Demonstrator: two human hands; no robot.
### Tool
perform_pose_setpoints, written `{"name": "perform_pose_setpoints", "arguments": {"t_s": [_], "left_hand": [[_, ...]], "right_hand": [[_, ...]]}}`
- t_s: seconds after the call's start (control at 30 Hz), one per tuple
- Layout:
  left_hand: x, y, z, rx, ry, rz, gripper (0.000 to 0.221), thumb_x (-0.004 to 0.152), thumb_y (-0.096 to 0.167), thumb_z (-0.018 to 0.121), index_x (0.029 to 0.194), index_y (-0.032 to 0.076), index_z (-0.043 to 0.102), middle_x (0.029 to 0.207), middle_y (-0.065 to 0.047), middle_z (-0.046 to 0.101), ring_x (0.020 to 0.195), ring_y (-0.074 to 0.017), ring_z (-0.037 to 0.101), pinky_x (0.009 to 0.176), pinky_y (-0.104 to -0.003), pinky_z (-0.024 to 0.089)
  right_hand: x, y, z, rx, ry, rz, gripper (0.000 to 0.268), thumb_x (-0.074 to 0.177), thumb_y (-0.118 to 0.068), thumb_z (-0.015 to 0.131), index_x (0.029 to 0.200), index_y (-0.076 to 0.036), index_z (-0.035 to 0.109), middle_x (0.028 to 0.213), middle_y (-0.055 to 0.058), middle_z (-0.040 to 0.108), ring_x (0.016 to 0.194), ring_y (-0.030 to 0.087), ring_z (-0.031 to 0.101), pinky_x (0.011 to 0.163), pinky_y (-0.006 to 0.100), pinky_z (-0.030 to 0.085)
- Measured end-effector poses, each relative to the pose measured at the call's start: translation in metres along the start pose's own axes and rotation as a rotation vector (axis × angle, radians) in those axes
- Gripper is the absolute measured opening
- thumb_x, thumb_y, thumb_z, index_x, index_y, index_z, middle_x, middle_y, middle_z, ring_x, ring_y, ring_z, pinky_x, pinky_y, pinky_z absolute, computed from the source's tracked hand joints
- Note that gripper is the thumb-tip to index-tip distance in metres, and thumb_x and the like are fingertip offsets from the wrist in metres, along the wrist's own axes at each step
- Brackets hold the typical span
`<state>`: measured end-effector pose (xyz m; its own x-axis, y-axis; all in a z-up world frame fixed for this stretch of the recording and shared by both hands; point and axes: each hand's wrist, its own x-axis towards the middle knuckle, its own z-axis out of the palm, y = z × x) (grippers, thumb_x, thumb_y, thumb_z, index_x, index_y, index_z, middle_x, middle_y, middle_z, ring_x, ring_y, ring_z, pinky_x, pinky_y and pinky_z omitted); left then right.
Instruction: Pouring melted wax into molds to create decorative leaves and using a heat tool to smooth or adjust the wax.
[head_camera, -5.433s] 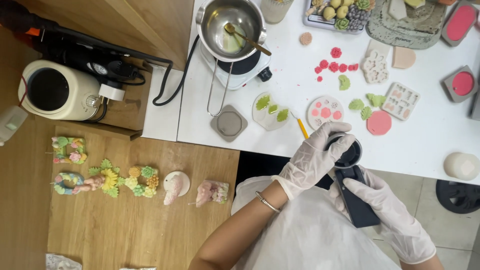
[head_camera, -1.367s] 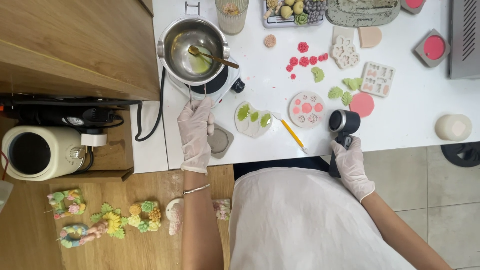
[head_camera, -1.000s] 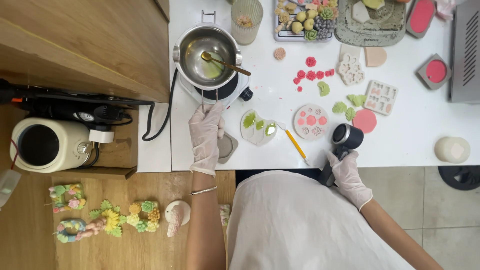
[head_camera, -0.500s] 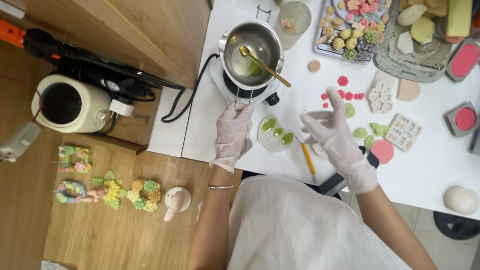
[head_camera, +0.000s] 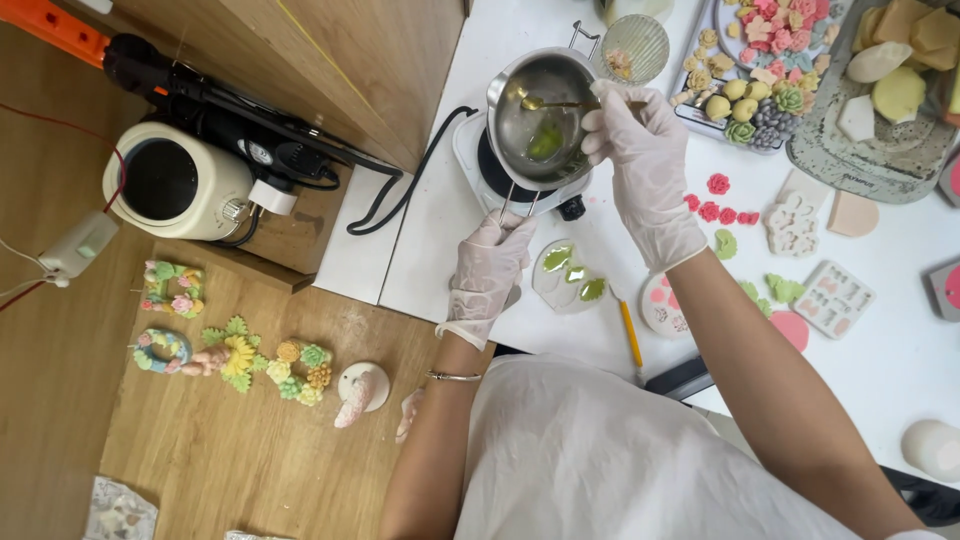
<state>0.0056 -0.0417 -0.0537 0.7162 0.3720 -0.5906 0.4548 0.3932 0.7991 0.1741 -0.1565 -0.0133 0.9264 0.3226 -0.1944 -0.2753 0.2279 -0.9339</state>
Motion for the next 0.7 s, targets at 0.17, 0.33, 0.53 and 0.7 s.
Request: {"name": "perform_pose_setpoints", "arguments": {"t_s": [0.17, 0.33, 0.53, 0.7], "left_hand": [[-0.007, 0.016, -0.006, 0.159, -0.017, 0.053, 0.019, 0.095, 0.028, 0.07, 0.095, 0.009, 0.068, 0.062, 0.001, 0.06, 0.048, -0.0047, 0.044, 0.044, -0.025, 0.037], [-0.001, 0.008, -0.004, 0.231, -0.023, 0.127, 0.019, 0.096, 0.027, 0.069, 0.098, 0.009, 0.069, 0.063, 0.0, 0.062, 0.055, -0.0061, 0.052, 0.051, -0.026, 0.043], [0.003, 0.009, -0.004, 0.235, -0.028, 0.157, 0.019, 0.096, 0.026, 0.068, 0.1, 0.007, 0.068, 0.065, 0.0, 0.064, 0.057, -0.0069, 0.055, 0.055, -0.027, 0.046], [-0.001, 0.011, -0.004, 0.251, -0.035, 0.141, 0.021, 0.097, 0.026, 0.068, 0.099, 0.006, 0.068, 0.065, -0.002, 0.063, 0.058, -0.0076, 0.054, 0.056, -0.027, 0.046]], "right_hand": [[-0.008, -0.001, -0.028, -0.113, -0.077, -0.098, 0.028, 0.114, -0.024, 0.054, 0.12, 0.001, 0.065, 0.093, 0.007, 0.07, 0.071, 0.012, 0.065, 0.064, 0.025, 0.053], [-0.022, 0.015, -0.053, -0.238, 0.004, -0.103, 0.035, 0.115, -0.028, 0.049, 0.121, 0.002, 0.065, 0.091, 0.008, 0.069, 0.07, 0.012, 0.064, 0.062, 0.025, 0.053], [-0.018, 0.025, -0.057, -0.202, -0.017, -0.122, 0.032, 0.116, -0.027, 0.049, 0.12, 0.001, 0.063, 0.092, 0.008, 0.068, 0.073, 0.012, 0.064, 0.065, 0.025, 0.054], [-0.019, 0.025, -0.058, -0.179, 0.0, -0.12, 0.031, 0.116, -0.027, 0.049, 0.118, 0.002, 0.062, 0.091, 0.009, 0.068, 0.072, 0.013, 0.064, 0.064, 0.026, 0.054]]}}
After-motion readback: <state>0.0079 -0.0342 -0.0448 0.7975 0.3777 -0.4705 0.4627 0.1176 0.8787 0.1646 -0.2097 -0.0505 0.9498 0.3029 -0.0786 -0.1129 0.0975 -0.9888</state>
